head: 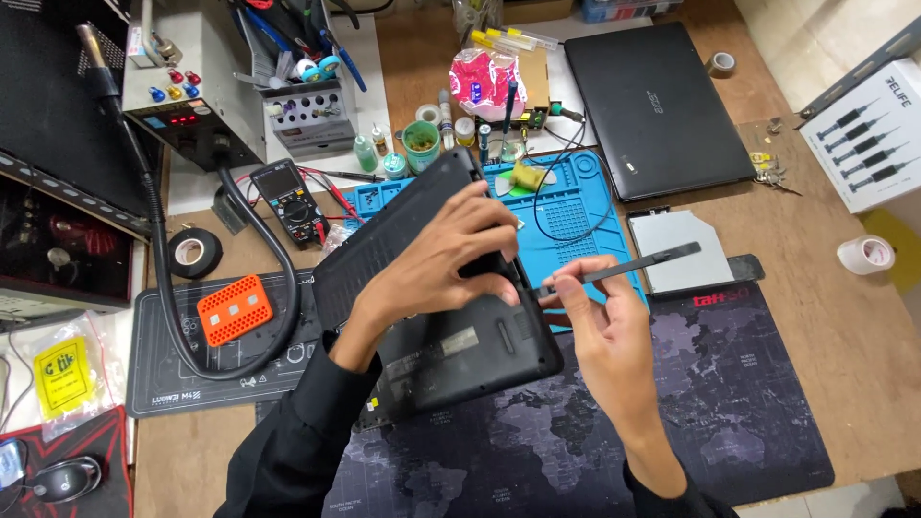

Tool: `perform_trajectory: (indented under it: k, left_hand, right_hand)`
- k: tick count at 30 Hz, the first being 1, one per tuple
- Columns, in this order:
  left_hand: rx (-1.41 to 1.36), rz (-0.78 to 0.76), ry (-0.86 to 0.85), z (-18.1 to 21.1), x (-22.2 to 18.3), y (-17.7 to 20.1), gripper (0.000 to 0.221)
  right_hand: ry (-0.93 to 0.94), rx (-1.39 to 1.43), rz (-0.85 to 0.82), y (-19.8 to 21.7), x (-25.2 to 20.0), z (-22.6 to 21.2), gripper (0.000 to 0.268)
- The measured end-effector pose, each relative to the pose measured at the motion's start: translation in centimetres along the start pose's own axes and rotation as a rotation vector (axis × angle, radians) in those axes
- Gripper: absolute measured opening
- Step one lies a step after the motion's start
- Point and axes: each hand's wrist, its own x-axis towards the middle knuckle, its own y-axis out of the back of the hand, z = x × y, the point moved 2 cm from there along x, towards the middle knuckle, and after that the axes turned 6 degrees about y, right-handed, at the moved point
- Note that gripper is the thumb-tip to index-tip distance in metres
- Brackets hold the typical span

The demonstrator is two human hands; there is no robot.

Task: Removing an internal battery pack from a laptop using a screwdriver and manual prying.

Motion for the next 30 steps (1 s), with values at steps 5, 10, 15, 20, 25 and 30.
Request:
perform_trajectory:
  k: [5,10,15,20,25,30]
  left_hand:
    - [0.069,0.075,0.004,0.2,-0.7,3.0,0.041]
    - [0.111,0.114,-0.006,0.7,-1.8,5.0,0.041]
    - [0.143,0.170,0.055,0.6,-2.7,6.3,0.035]
    - [0.180,0.225,0.113,-0.1,-3.5,7.8,0.033]
    - [0.315,0.400,0.229,2.2,-4.6,10.4,0.040]
    - [0.458,0.648,0.315,3.3,-6.1,11.1,0.035]
  right_hand:
    - [0.232,0.178,0.271,-2.2,0.0,0.2,0.026]
    - [0.310,0.387,0.291,-2.4,-1.1,4.3,0.039]
    - [0.172,0.484,-0.135,-4.7,-4.2,7.6,0.060]
    - [0.148,0.334,-0.052,-6.2,-3.0,1.9,0.049]
    - [0.235,0.259,-0.101,-5.8,1.0,0.0,0.042]
    - [0.341,0.146,-0.273,-6.7,4.4,-1.2,0.043]
